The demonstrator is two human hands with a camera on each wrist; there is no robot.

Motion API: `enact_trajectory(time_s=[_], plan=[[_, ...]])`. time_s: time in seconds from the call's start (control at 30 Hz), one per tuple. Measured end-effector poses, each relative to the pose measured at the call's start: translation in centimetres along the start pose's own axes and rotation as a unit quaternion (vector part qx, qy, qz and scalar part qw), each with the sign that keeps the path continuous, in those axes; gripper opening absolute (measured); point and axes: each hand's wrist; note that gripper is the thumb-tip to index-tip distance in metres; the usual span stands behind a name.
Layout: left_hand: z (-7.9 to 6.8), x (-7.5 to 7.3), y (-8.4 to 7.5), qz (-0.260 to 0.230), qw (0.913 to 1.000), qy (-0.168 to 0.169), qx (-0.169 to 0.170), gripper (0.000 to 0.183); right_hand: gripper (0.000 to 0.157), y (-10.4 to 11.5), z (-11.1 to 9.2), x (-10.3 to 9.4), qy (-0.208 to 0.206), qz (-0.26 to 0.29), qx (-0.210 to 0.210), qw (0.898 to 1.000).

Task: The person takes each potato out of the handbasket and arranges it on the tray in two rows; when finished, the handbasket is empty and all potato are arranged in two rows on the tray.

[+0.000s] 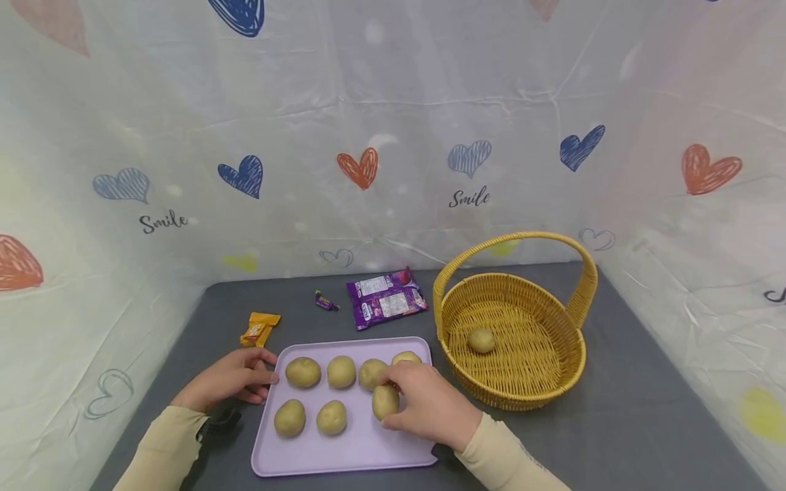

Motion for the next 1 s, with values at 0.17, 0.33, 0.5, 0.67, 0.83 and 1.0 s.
enact_trajectory(time_s=[0.17,0.33,0.5,0.67,0.83,1.0], plan=[[0.1,0.2,-0.1,0.002,1.0,0.005,0.003,0.052,0.046,0.1,0.2,2.0,0.009,-0.005,-0.021,1.0],[0.3,0.2,-0.4,0.0,1.0,0.005,0.008,0.051,0.048,0.3,0.2,2.6,0.004,-0.013,-0.018,1.0],[0.3,0.1,-0.4,0.003,1.0,0.003,0.004,0.051,0.048,0.2,0.3,2.8,0.0,-0.017,-0.015,1.0],[0.2,0.0,-0.3,0.005,1.0,0.001,0.001,0.052,0.048,0.2,0.4,3.0,-0.005,-0.02,-0.016,1.0],[0.0,-0.1,-0.2,0.003,1.0,0.001,0.001,0.051,0.048,0.3,0.5,3.1,-0.004,-0.021,-0.019,1.0],[-0.2,-0.1,-0.2,0.002,1.0,0.001,0.001,0.052,0.049,0.4,0.6,3.3,-0.001,-0.025,-0.02,0.999]])
Point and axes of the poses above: each hand's wrist, its own z-axis towards the middle knuckle, its own x-axis out of the palm, y = z × x, and after that the axes turned 8 degrees about x, right-handed
